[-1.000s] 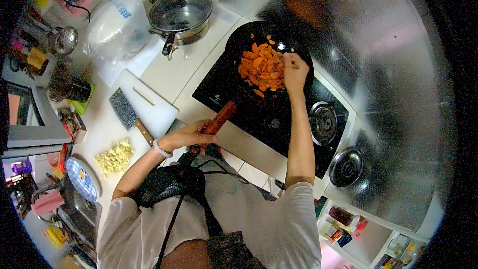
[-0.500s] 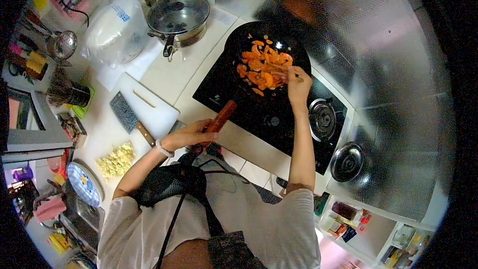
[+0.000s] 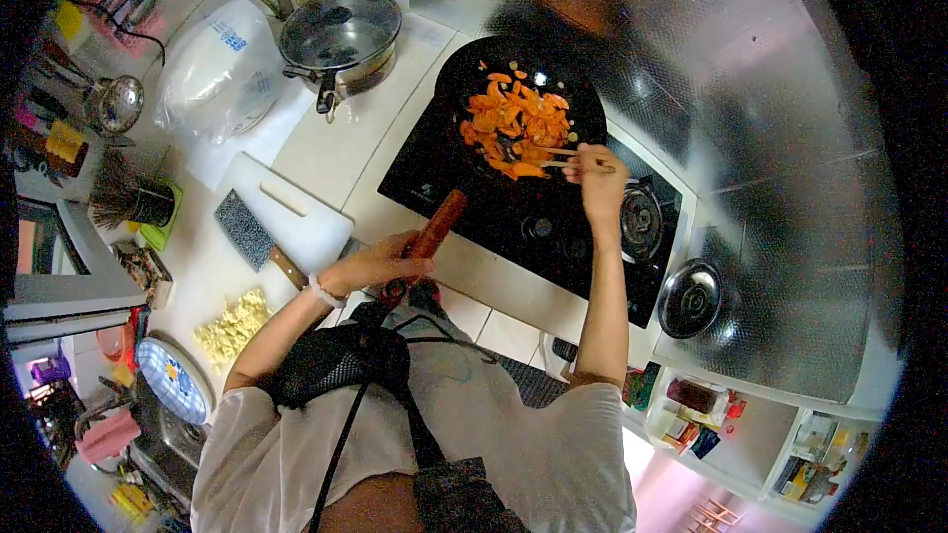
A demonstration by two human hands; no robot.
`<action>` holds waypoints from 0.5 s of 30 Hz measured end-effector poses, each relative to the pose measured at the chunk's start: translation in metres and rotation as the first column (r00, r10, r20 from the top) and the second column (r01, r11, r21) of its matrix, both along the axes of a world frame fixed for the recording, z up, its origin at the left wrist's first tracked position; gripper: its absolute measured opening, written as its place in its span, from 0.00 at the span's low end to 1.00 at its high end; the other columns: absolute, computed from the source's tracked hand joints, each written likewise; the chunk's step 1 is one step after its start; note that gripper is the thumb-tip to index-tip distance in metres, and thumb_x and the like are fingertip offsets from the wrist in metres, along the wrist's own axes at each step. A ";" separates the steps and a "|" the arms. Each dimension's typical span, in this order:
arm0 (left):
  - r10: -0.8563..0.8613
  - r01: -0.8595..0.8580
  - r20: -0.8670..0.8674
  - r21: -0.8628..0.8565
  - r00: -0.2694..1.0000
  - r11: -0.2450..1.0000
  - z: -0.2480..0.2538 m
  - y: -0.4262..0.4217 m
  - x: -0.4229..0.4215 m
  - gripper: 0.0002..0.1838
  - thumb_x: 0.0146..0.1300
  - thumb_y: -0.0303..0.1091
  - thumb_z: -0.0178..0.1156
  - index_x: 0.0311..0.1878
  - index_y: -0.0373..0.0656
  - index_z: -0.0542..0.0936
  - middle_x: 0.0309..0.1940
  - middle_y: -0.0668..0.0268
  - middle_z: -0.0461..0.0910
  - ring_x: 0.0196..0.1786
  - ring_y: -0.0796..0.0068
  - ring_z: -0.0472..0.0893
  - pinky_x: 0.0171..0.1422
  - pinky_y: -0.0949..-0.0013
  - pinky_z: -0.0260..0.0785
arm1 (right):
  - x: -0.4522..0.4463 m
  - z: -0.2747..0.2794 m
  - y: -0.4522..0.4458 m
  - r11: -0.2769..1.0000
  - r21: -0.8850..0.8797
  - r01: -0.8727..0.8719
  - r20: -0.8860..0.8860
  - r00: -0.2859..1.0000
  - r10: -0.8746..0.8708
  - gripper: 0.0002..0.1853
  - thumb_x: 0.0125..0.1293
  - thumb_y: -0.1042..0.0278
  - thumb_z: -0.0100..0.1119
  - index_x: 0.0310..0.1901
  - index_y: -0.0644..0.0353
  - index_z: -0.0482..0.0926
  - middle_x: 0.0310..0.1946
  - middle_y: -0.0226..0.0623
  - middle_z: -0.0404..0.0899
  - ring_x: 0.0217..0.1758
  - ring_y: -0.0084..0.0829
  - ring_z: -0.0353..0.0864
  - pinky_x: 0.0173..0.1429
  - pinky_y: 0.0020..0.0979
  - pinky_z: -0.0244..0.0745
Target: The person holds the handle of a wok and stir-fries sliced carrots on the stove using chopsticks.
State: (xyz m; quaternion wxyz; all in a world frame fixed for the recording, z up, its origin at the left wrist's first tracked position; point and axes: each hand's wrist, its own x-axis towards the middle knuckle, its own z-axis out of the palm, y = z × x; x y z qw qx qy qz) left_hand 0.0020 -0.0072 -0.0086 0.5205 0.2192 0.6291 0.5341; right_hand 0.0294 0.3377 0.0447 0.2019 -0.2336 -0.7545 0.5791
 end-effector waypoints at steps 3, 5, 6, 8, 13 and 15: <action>0.012 -0.013 0.025 0.020 1.000 1.000 0.001 0.000 0.001 0.28 0.62 0.50 0.62 0.55 0.38 0.69 0.36 0.69 0.72 0.39 0.78 0.71 0.43 0.73 0.66 | 0.005 0.005 0.006 0.991 0.042 0.128 -0.116 0.986 -0.122 0.12 0.69 0.65 0.56 0.36 0.69 0.79 0.26 0.37 0.81 0.25 0.24 0.81 0.30 0.23 0.77; -0.001 0.001 0.041 0.019 0.999 1.000 0.000 0.001 0.000 0.27 0.63 0.49 0.62 0.55 0.38 0.69 0.37 0.69 0.72 0.39 0.78 0.71 0.43 0.73 0.66 | 0.003 -0.015 0.010 0.985 0.111 0.129 -0.128 0.985 -0.115 0.13 0.69 0.65 0.56 0.35 0.68 0.79 0.25 0.36 0.81 0.26 0.23 0.81 0.30 0.23 0.76; -0.006 0.006 0.055 0.017 0.998 1.000 0.001 0.001 0.000 0.27 0.63 0.49 0.62 0.55 0.38 0.69 0.37 0.69 0.72 0.39 0.79 0.71 0.43 0.74 0.66 | 0.001 -0.019 0.007 0.984 0.158 0.086 -0.093 0.993 -0.072 0.13 0.69 0.64 0.56 0.35 0.67 0.79 0.26 0.35 0.81 0.26 0.23 0.81 0.30 0.23 0.76; -0.005 0.004 0.045 0.029 0.999 1.000 -0.002 0.001 0.000 0.27 0.63 0.49 0.62 0.55 0.38 0.69 0.36 0.69 0.72 0.39 0.79 0.71 0.43 0.74 0.66 | -0.001 -0.022 0.005 0.990 0.144 -0.002 -0.002 1.000 0.003 0.13 0.69 0.65 0.56 0.34 0.67 0.80 0.25 0.34 0.81 0.26 0.21 0.80 0.31 0.22 0.75; -0.005 0.005 0.023 0.005 1.000 1.000 0.001 0.002 -0.001 0.26 0.63 0.49 0.62 0.53 0.38 0.70 0.35 0.69 0.72 0.38 0.79 0.70 0.42 0.73 0.66 | -0.017 0.017 -0.024 0.993 0.099 0.066 -0.089 0.994 -0.058 0.13 0.69 0.64 0.57 0.34 0.68 0.80 0.25 0.32 0.81 0.27 0.21 0.80 0.32 0.21 0.75; 0.026 -0.023 -0.031 0.087 0.999 0.996 -0.007 0.002 0.000 0.24 0.62 0.49 0.61 0.50 0.40 0.69 0.25 0.71 0.73 0.21 0.84 0.71 0.21 0.79 0.63 | -0.030 0.009 -0.031 0.993 0.115 0.027 -0.123 0.992 -0.013 0.14 0.69 0.63 0.56 0.36 0.69 0.79 0.27 0.35 0.81 0.28 0.22 0.82 0.33 0.22 0.76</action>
